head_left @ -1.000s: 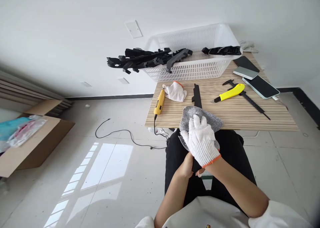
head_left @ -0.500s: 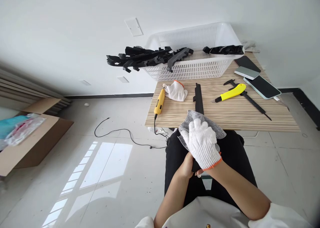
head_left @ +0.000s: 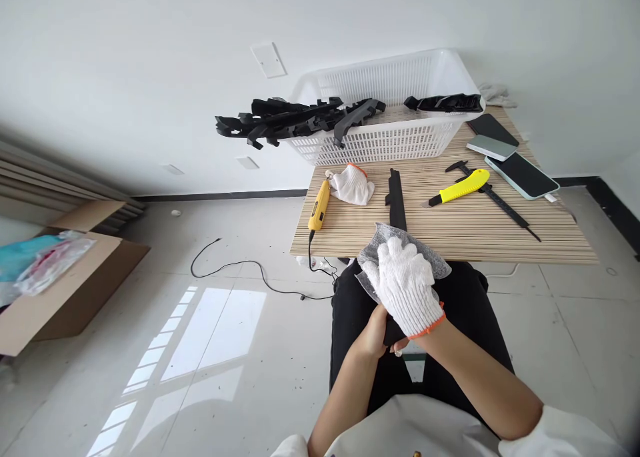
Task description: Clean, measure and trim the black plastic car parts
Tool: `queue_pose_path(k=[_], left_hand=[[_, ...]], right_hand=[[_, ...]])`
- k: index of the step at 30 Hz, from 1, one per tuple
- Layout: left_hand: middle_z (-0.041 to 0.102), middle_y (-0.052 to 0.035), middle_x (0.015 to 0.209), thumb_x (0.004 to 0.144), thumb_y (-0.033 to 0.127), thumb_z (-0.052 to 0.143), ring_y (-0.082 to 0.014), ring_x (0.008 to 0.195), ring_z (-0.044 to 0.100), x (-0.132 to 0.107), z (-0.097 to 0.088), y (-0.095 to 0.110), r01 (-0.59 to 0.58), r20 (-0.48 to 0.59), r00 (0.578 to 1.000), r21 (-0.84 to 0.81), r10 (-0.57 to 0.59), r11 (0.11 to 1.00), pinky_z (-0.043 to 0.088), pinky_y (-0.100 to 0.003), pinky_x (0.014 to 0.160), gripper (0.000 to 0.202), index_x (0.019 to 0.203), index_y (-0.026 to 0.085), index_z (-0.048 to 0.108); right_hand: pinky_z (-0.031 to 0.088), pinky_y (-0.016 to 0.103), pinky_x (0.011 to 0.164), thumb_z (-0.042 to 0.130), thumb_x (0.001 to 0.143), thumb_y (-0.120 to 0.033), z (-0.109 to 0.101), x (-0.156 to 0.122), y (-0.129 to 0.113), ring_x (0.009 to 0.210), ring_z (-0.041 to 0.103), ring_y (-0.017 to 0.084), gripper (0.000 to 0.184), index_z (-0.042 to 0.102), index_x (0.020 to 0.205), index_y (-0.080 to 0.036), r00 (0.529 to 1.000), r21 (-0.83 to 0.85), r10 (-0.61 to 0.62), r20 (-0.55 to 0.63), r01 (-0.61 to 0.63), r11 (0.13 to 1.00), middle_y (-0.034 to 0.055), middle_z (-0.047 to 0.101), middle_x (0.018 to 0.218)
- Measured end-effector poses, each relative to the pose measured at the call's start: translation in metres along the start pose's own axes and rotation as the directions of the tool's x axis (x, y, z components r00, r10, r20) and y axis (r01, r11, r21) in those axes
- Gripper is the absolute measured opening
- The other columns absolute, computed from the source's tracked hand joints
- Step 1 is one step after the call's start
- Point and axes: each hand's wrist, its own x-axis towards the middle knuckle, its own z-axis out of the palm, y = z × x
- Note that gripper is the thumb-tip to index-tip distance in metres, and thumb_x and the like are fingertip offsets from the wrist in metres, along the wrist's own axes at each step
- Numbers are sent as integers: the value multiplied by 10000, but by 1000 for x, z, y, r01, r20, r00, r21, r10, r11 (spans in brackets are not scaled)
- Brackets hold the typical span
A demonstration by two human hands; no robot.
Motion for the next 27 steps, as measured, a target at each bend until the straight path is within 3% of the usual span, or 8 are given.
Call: queue_pose_path(k=[6, 10, 12, 17, 24, 27], left_hand=[[431, -1, 372, 744, 765, 490, -81, 280, 317, -4, 4, 4, -13, -13, 1000, 34, 14, 999, 183, -229, 319, 629, 603, 157, 564], [459, 8, 403, 754, 725, 516, -78, 294, 311, -6, 7, 8, -20, -34, 999, 32, 21, 999, 190, -224, 327, 600, 717, 134, 614], [448, 12, 398, 763, 704, 508, -78, 287, 301, -4, 6, 6, -17, -44, 999, 30, 19, 999, 186, -226, 323, 584, 709, 132, 615], [406, 2, 359, 795, 754, 431, -82, 260, 295, 2, 0, -1, -2, 15, 1000, 39, 1, 999, 185, -243, 310, 641, 551, 171, 537], [414, -59, 352, 915, 725, 291, -99, 304, 371, -3, -4, 2, 12, 124, 992, 23, -15, 1000, 225, -240, 336, 775, 454, 155, 541], [529, -43, 446, 898, 726, 450, -116, 362, 457, -13, -4, 3, -58, 83, 995, -2, 58, 998, 317, -214, 358, 676, 753, 102, 664]], right_hand=[[559, 555, 769, 561, 897, -469, -20, 22, 5, 1034, 667, 410, 518, 691, 1344, -242, 993, -131, 101, 64, -92, 987, 200, 711, 1232], [571, 512, 798, 530, 916, -442, -25, 17, 7, 1054, 657, 360, 475, 683, 1344, -305, 995, -110, 40, 90, -29, 993, 148, 731, 1174], [575, 474, 790, 505, 943, -448, -29, 18, 6, 1066, 653, 342, 459, 678, 1345, -308, 994, -104, 73, 84, -64, 993, 139, 711, 1236], [575, 402, 709, 357, 1039, -458, -44, 33, 7, 1102, 657, 327, 510, 652, 1338, -169, 984, -126, 161, 79, -151, 980, 143, 600, 1447], [554, 476, 933, 330, 1044, -298, -39, 46, 29, 1441, 440, 343, 503, 551, 1474, -160, 999, -99, 33, 6, -33, 995, 51, 446, 1612], [544, 477, 956, 391, 1012, -282, -36, 50, 33, 1456, 428, 342, 511, 540, 1488, -171, 999, -79, 37, -10, -38, 996, 41, 380, 1649]])
